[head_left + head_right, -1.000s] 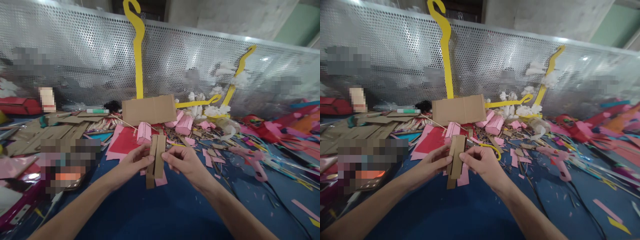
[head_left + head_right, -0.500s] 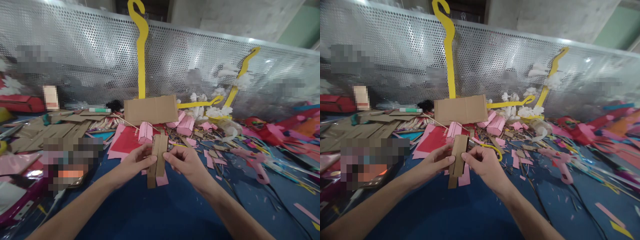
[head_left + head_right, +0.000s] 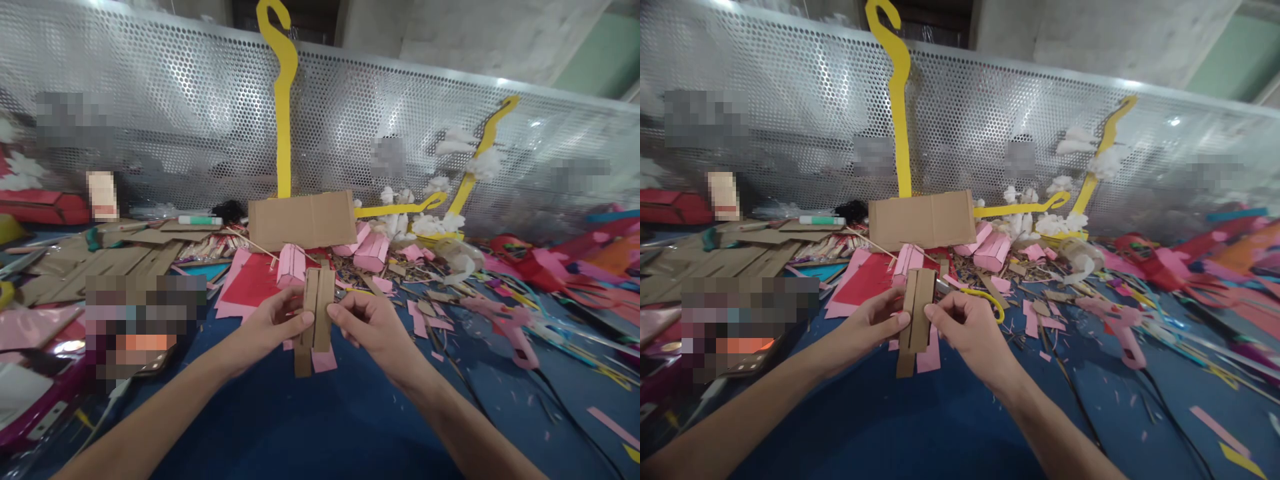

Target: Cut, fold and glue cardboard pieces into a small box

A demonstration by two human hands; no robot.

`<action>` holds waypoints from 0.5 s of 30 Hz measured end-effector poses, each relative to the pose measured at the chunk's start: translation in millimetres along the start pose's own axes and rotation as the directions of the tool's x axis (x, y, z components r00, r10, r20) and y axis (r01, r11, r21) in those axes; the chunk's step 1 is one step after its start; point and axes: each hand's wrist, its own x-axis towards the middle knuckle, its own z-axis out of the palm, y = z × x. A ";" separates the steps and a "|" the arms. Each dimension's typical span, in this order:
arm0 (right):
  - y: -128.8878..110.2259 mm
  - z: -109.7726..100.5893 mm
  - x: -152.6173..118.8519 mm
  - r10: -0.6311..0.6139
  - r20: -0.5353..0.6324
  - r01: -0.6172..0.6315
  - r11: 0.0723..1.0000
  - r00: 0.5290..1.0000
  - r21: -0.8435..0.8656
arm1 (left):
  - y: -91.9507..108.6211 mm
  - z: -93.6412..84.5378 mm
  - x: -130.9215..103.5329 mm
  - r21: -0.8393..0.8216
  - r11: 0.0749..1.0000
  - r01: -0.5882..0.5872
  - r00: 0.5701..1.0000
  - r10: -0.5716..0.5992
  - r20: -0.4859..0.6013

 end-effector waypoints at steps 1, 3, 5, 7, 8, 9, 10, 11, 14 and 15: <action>0.1 0.0 0.2 0.001 0.000 -0.001 1.000 1.000 -0.002 | 0.2 0.0 0.1 -0.002 1.000 0.000 1.000 0.000 0.003; -0.1 0.1 0.3 0.003 -0.001 -0.003 1.000 1.000 -0.008 | 0.3 -0.3 0.1 0.000 1.000 -0.007 1.000 0.007 0.001; -0.4 0.1 0.0 0.001 -0.004 -0.001 1.000 1.000 -0.014 | -0.1 -0.8 0.1 0.000 1.000 -0.016 1.000 0.016 -0.001; -0.5 0.1 -0.3 -0.002 -0.004 0.002 1.000 1.000 -0.015 | -0.9 -1.4 0.1 -0.006 1.000 -0.016 1.000 0.016 0.005; -0.4 0.1 -0.5 -0.003 -0.005 0.003 1.000 1.000 -0.016 | -1.3 -1.5 0.1 -0.007 1.000 -0.014 1.000 0.014 0.008; -0.2 0.2 -0.6 -0.005 -0.006 0.005 1.000 1.000 -0.018 | -1.5 -1.5 0.2 -0.006 1.000 -0.010 1.000 0.010 0.009; 0.2 0.3 -0.7 -0.007 -0.008 0.007 1.000 1.000 -0.021 | -1.4 -1.3 0.2 -0.002 1.000 -0.007 1.000 0.007 0.009; 0.6 0.4 -0.7 -0.012 -0.010 0.012 1.000 1.000 -0.024 | -1.1 -0.8 0.1 0.003 1.000 -0.004 1.000 0.004 0.009; 2.5 1.0 -0.9 -0.033 -0.017 0.032 0.999 0.999 -0.031 | 1.2 1.2 -0.8 0.012 1.000 0.019 1.000 -0.019 0.013; 3.1 1.2 -0.9 -0.041 -0.021 0.040 0.999 0.999 -0.032 | 2.1 1.7 -1.2 0.010 1.000 0.025 1.000 -0.025 0.019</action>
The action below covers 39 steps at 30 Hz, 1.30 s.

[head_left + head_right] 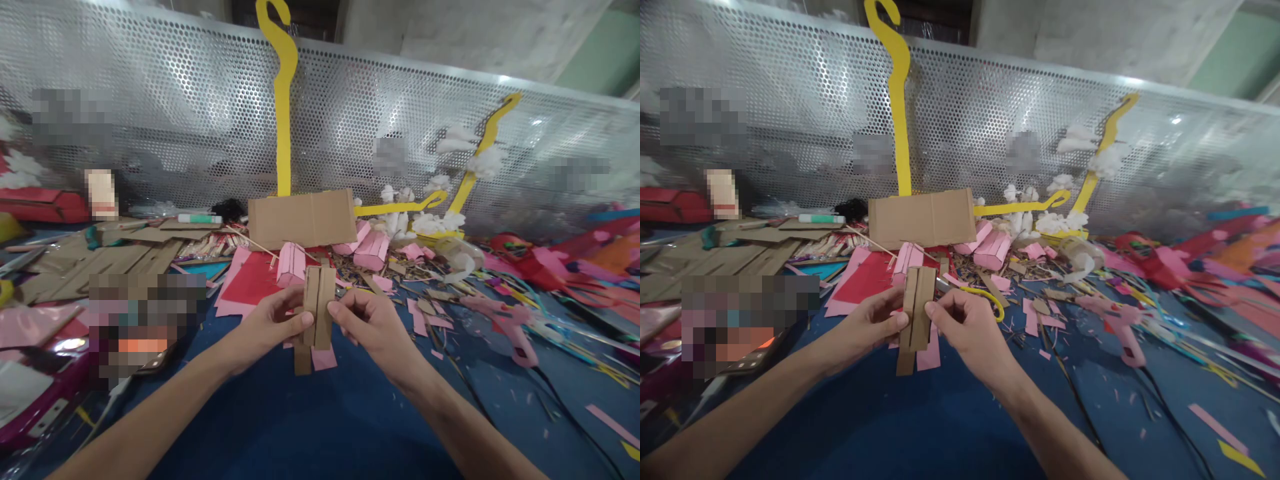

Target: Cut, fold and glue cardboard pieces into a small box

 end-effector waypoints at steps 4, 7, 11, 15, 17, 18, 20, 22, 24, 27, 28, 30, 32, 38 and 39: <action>0.9 0.3 -0.1 -0.019 -0.022 0.019 1.000 1.000 -0.005 | 1.2 -0.3 -1.6 -0.009 1.000 0.007 0.999 -0.007 0.035; 0.3 0.2 -0.2 -0.021 -0.029 0.021 1.000 0.999 -0.008 | -0.1 -1.7 -1.6 -0.014 1.000 0.009 0.998 -0.008 0.056; -0.1 1.0 -0.8 -0.039 -0.036 0.039 0.999 0.999 -0.010 | -1.7 -2.2 -0.3 0.010 1.000 -0.014 0.999 0.014 0.052; 1.9 2.8 -2.1 -0.050 -0.048 0.049 0.999 0.998 -0.014 | -3.8 -2.3 0.5 0.003 0.999 -0.042 0.999 0.041 0.030; 2.7 3.8 -2.6 -0.052 -0.049 0.051 0.999 0.997 -0.019 | -5.0 -3.0 0.7 -0.002 1.000 -0.027 0.999 0.027 0.018; 2.8 4.2 -2.8 -0.053 -0.049 0.052 0.998 0.997 -0.020 | -5.6 -3.4 0.9 -0.001 1.000 -0.017 1.000 0.017 0.014; 2.4 4.9 -2.9 -0.057 -0.052 0.056 0.998 0.997 -0.024 | -6.2 -4.4 1.1 0.003 1.000 -0.007 1.000 0.007 0.010; 1.5 5.4 -2.8 -0.068 -0.056 0.067 0.997 0.996 -0.029 | -6.4 -5.2 1.3 0.014 1.000 -0.014 1.000 0.013 0.013; 0.9 5.8 -2.5 -0.076 -0.053 0.074 0.997 0.996 -0.035 | -6.3 -5.7 1.0 0.043 0.999 -0.020 1.000 0.019 0.016; 1.2 5.8 -1.9 -0.074 -0.048 0.072 0.997 0.996 -0.038 | -5.0 -5.9 0.2 0.083 0.996 -0.013 1.000 0.013 0.002; 1.5 5.6 -1.5 -0.073 -0.049 0.071 0.997 0.996 -0.041 | -4.2 -5.6 0.0 0.082 0.997 -0.013 1.000 0.013 0.000; 1.6 4.8 -0.8 -0.081 -0.050 0.078 0.995 0.996 -0.055 | -2.3 -4.8 0.2 0.064 0.998 -0.027 1.000 0.026 0.007; 0.8 3.6 -0.1 -0.104 -0.039 0.100 0.991 0.994 -0.084 | -0.9 -4.0 1.1 0.024 0.999 -0.048 0.999 0.048 0.008; -2.3 2.8 -1.4 -0.136 0.030 0.139 0.978 0.990 -0.154 | -1.8 -6.4 4.3 -0.047 0.986 -0.160 0.987 0.158 -0.039; -2.3 3.4 -2.0 -0.138 0.027 0.140 0.978 0.990 -0.155 | -1.6 -7.0 4.4 -0.044 0.984 -0.175 0.984 0.173 -0.036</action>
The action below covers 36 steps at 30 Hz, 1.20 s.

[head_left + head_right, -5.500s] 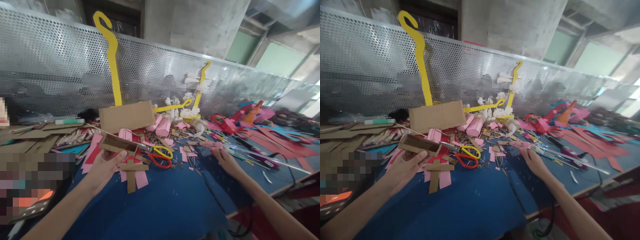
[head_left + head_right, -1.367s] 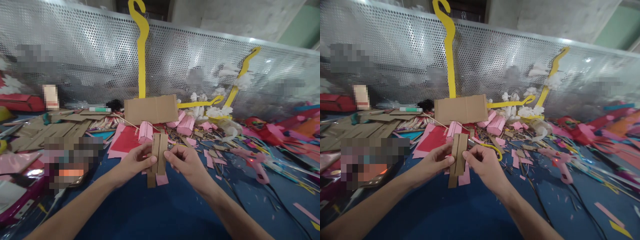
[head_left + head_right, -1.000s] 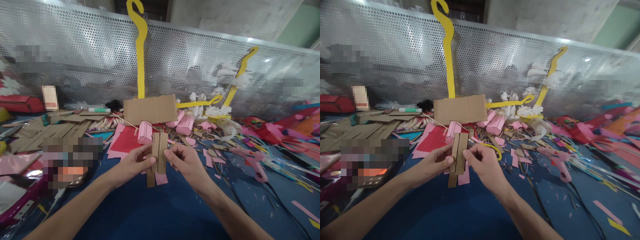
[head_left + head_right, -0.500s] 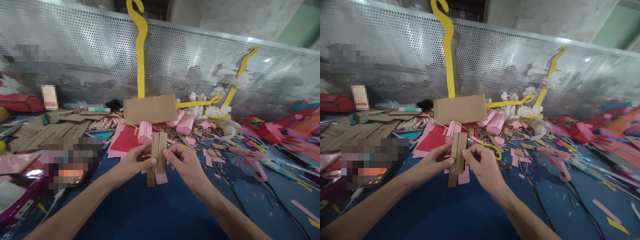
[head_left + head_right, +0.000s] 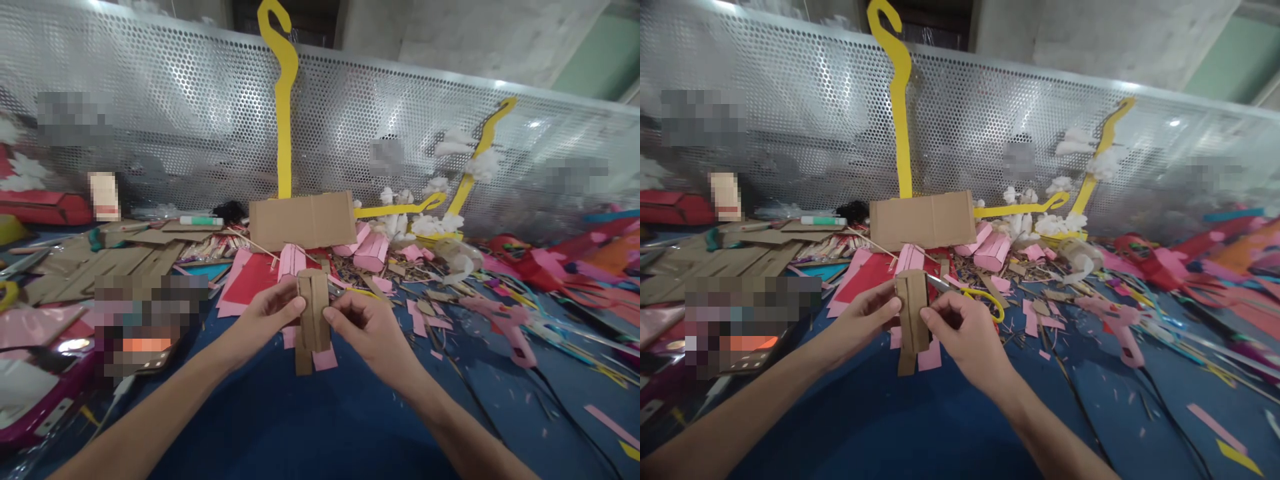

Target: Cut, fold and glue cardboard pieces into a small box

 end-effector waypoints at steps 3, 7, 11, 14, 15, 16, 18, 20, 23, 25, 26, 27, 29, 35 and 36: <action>-1.1 2.0 -1.8 -0.016 -0.046 0.017 1.000 0.999 0.016 | 2.7 -0.3 -0.3 0.032 0.999 -0.020 1.000 0.020 0.013; -3.7 2.9 -3.7 -0.051 -0.119 0.056 0.998 0.992 0.040 | 5.3 -0.8 -0.2 0.115 0.992 -0.042 0.998 0.037 0.050; -3.9 2.5 -3.8 -0.076 -0.125 0.082 0.996 0.989 0.044 | 2.4 -4.2 1.3 0.175 0.979 -0.105 0.993 0.092 0.080; -2.9 2.5 -3.2 -0.077 -0.121 0.082 0.996 0.990 0.037 | 0.1 -5.2 1.5 0.168 0.979 -0.117 0.991 0.103 0.087; -2.8 2.5 -3.1 -0.074 -0.123 0.079 0.996 0.990 0.033 | -0.3 -5.0 1.4 0.159 0.981 -0.114 0.991 0.101 0.087; -2.8 2.6 -3.1 -0.071 -0.124 0.075 0.997 0.990 0.031 | -0.4 -4.6 1.1 0.148 0.983 -0.108 0.992 0.096 0.087; -3.1 2.6 -3.9 -0.061 -0.122 0.065 0.997 0.991 0.032 | -0.1 -3.6 0.6 0.128 0.987 -0.094 0.993 0.083 0.087; -3.6 2.5 -5.0 -0.055 -0.119 0.059 0.998 0.991 0.037 | 0.7 -2.6 0.4 0.117 0.990 -0.078 0.994 0.067 0.089; -3.9 2.2 -5.8 -0.058 -0.124 0.063 0.997 0.991 0.033 | 2.9 -1.3 0.7 0.114 0.991 -0.071 0.994 0.060 0.092; -3.8 2.1 -5.3 -0.070 -0.130 0.074 0.997 0.989 0.028 | 4.8 -0.4 0.9 0.113 0.991 -0.076 0.993 0.066 0.093; -3.8 2.2 -5.0 -0.077 -0.132 0.081 0.996 0.988 0.027 | 5.8 0.1 0.9 0.111 0.991 -0.079 0.993 0.069 0.092; -4.0 2.3 -4.7 -0.084 -0.134 0.089 0.996 0.987 0.028 | 6.7 0.6 0.8 0.108 0.991 -0.081 0.993 0.071 0.092; -4.8 2.8 -4.5 -0.097 -0.142 0.101 0.994 0.985 0.026 | 8.0 1.2 0.3 0.106 0.991 -0.077 0.993 0.067 0.092; -8.5 4.7 -7.2 -0.106 -0.168 0.107 0.994 0.980 -0.002 | 8.2 0.7 -0.7 0.110 0.992 -0.064 0.996 0.056 0.070; -8.7 5.0 -7.4 -0.110 -0.173 0.110 0.994 0.979 -0.008 | 8.1 0.6 -0.6 0.107 0.992 -0.063 0.996 0.056 0.068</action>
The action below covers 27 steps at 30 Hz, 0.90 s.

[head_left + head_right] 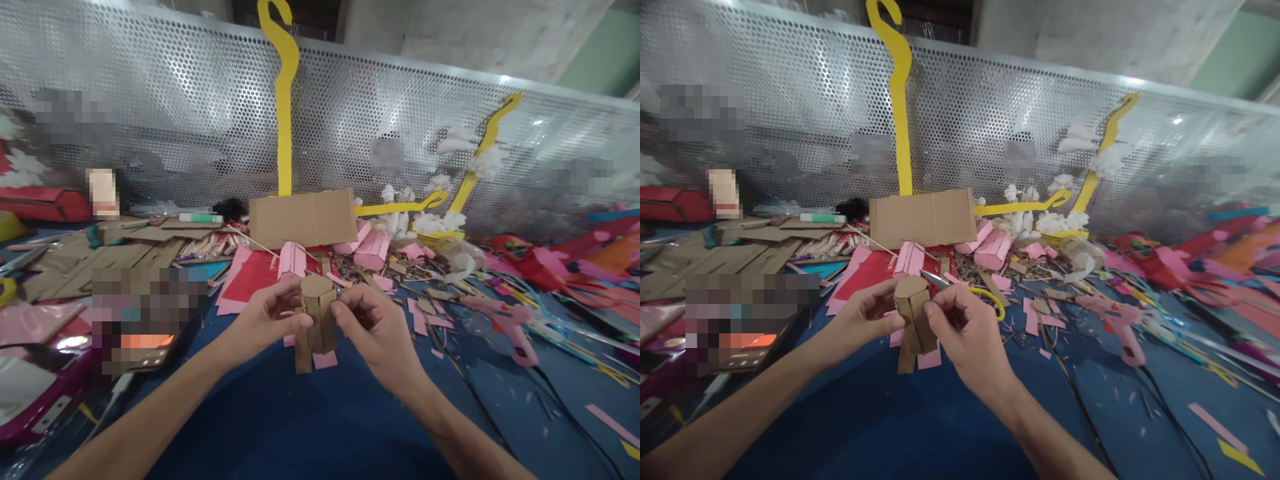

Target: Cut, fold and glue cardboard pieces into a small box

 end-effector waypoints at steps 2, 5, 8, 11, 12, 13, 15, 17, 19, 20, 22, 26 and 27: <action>0.2 0.7 -0.3 -0.006 -0.011 0.006 1.000 1.000 -0.015 | -0.4 -0.2 0.3 -0.010 1.000 0.000 1.000 0.000 -0.003; 0.9 1.7 -0.7 -0.008 -0.029 0.007 0.999 1.000 -0.035 | -1.3 -0.3 0.8 -0.021 1.000 -0.009 1.000 0.009 -0.004; 0.7 2.2 -1.7 -0.005 -0.042 0.004 0.999 0.999 -0.034 | -3.1 -0.7 0.6 -0.038 0.999 -0.011 1.000 0.011 -0.009; 0.1 2.3 -3.0 0.008 -0.043 -0.009 1.000 0.999 -0.024 | -4.4 -1.6 0.0 -0.048 0.999 -0.001 1.000 0.000 -0.013; 0.1 2.4 -3.3 0.016 -0.039 -0.017 1.000 0.999 -0.018 | -4.5 -1.9 -0.2 -0.046 0.999 0.005 1.000 -0.005 -0.015; 0.2 2.4 -3.5 0.024 -0.032 -0.025 1.000 0.999 -0.010 | -4.4 -2.1 -0.2 -0.040 0.999 0.010 1.000 -0.011 -0.018; 0.8 2.4 -3.5 0.041 -0.010 -0.041 0.999 0.999 0.008 | -3.9 -2.5 0.0 -0.023 1.000 0.016 1.000 -0.017 -0.025; 1.5 2.4 -3.0 0.051 0.007 -0.051 0.998 0.999 0.019 | -3.4 -2.7 0.5 -0.005 1.000 0.016 0.999 -0.016 -0.028; 1.7 2.2 -2.5 0.058 0.014 -0.058 0.998 0.998 0.025 | -3.0 -2.6 0.9 0.007 1.000 0.012 1.000 -0.012 -0.028; 1.6 2.1 -2.3 0.059 0.015 -0.059 0.998 0.998 0.027 | -2.9 -2.4 1.0 0.011 1.000 0.013 1.000 -0.012 -0.027; 1.1 1.9 -2.1 0.059 0.019 -0.059 0.998 0.998 0.027 | -2.7 -2.0 0.9 0.015 1.000 0.019 0.999 -0.019 -0.028; 0.5 1.6 -1.3 0.060 0.022 -0.061 0.998 0.998 0.016 | -1.4 -0.7 0.5 0.019 1.000 0.022 0.999 -0.022 -0.032; 0.6 1.6 -1.0 0.059 0.020 -0.060 0.998 0.998 0.016 | -0.6 -0.3 0.4 0.024 1.000 0.020 0.999 -0.019 -0.033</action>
